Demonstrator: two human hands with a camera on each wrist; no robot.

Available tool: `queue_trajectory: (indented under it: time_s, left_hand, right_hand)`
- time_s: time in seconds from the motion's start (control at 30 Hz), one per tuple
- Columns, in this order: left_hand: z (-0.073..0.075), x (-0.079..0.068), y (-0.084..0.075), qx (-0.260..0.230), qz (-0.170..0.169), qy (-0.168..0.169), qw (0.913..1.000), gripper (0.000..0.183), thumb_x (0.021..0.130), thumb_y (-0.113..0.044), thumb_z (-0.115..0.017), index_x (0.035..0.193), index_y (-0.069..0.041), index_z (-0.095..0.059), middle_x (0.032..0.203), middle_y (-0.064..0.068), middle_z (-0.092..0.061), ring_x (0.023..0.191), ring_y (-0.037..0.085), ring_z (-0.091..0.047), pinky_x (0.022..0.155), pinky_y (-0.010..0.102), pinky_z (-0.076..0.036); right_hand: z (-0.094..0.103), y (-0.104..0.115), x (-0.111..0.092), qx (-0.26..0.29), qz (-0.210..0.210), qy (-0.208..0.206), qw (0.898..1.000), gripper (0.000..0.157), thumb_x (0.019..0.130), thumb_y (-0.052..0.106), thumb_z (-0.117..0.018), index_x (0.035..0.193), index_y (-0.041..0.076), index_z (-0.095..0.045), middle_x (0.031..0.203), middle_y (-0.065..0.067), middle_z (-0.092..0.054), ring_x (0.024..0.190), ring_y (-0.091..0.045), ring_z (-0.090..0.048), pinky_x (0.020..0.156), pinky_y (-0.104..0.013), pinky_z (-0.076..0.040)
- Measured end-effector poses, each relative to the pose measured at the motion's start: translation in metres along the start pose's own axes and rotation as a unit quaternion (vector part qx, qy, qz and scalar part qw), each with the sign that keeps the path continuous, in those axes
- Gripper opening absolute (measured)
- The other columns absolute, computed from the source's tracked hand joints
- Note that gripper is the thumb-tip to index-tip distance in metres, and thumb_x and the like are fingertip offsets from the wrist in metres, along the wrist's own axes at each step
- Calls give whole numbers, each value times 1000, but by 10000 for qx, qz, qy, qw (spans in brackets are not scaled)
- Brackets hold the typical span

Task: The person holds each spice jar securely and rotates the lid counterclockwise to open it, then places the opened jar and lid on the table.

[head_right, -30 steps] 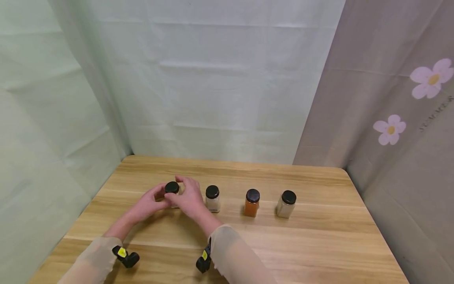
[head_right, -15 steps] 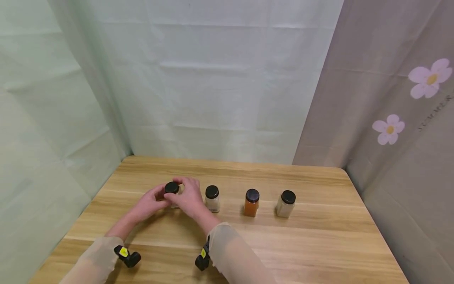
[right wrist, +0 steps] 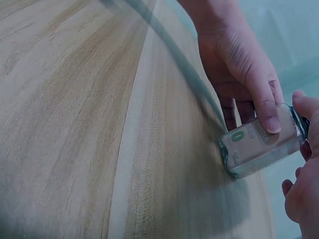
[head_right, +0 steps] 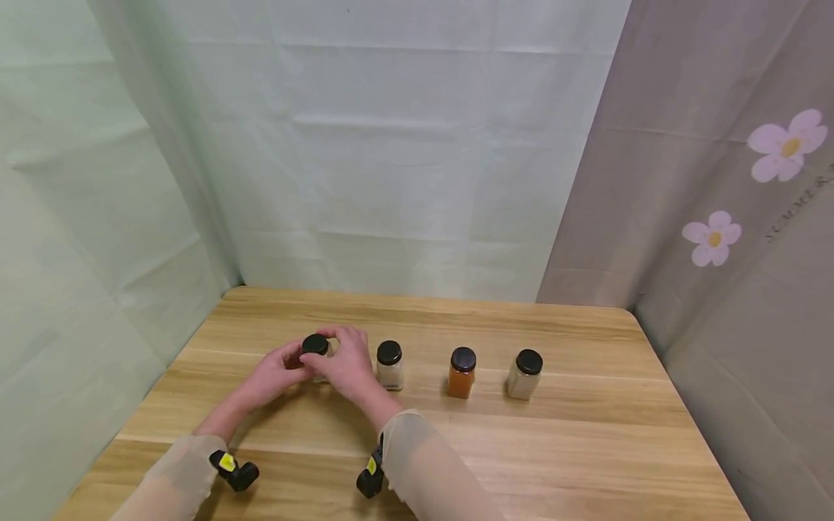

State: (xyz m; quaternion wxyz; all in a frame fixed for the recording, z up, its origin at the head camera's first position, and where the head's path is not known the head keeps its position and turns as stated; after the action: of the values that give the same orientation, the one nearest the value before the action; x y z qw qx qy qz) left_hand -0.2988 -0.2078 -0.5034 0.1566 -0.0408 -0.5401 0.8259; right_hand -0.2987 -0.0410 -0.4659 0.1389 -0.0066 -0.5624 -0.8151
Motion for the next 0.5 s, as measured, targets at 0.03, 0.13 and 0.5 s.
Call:
queue_trajectory:
  time_s: [0.03,0.13,0.5]
  left_hand:
    - [0,0,0,-1,8,2,10000,52,94,-21,-77,140,-5,-59,131,13,-66,127,29,-56,98,25,-46]
    - [0,1,1,81,-2,56,10000,51,95,-25,-76,141,-7,-60,133,11,-65,127,30,-56,99,28,-47]
    - [2,0,1,364,12,129,9993,51,96,-29,-75,141,-10,-62,137,10,-63,129,30,-55,102,35,-46]
  right_hand:
    - [0,0,0,-7,-9,-8,10000,46,85,37,-86,126,23,-70,128,9,-59,131,-17,-41,108,-41,-38]
    - [-1,-1,-1,24,-11,-5,10000,45,86,36,-85,126,23,-69,130,8,-59,131,-16,-41,108,-40,-38]
    - [-3,0,-1,7,287,271,9992,41,92,36,-79,128,22,-66,132,9,-57,132,-14,-38,110,-40,-37]
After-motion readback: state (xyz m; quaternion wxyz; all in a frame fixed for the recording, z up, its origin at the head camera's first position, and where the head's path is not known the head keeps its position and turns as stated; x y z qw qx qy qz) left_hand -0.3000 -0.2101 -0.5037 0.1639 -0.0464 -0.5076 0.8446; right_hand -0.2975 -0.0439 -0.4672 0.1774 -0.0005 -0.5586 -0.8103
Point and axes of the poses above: each hand's wrist, its own x-axis towards the middle knuckle, its own z-axis out of the back of the hand, y = z × x, the point moved 6 cm from there along x, towards the middle knuckle
